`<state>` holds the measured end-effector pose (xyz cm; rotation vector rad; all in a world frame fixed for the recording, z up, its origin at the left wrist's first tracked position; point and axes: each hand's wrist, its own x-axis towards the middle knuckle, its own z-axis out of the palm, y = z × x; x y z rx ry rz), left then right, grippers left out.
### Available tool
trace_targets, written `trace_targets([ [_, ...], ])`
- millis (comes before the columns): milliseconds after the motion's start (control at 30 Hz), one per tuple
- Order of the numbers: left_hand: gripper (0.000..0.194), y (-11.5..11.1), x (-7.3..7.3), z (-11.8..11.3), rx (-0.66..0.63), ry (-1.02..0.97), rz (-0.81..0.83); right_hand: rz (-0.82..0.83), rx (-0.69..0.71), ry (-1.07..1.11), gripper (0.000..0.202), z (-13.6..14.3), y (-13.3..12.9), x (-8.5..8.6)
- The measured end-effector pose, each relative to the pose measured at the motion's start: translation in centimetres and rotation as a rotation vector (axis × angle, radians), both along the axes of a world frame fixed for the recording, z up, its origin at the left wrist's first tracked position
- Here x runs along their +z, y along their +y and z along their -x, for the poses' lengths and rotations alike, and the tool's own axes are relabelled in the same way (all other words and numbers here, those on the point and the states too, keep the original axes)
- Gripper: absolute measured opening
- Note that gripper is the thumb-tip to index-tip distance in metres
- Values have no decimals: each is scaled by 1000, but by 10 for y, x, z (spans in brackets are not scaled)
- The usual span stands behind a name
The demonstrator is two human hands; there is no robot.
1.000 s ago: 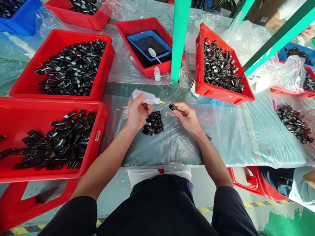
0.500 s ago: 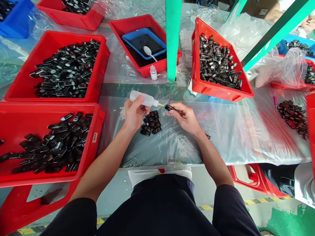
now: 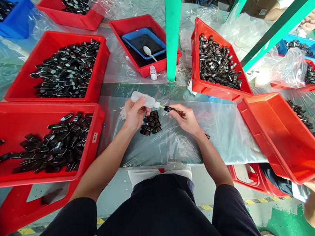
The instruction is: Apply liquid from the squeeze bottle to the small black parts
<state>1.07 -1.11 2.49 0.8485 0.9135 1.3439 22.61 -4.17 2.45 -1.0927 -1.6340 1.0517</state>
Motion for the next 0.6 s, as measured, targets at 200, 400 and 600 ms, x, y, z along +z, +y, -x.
trace_targets([
  [200,46,2,-7,3,-31,69,-102,-28,16,53,38,0,0,-2],
  [400,51,5,-12,5,-44,117,-152,-36,17,12,45,-2,0,-2],
  [600,49,5,-10,5,-28,116,-169,-68,27,4,44,-3,1,-4],
])
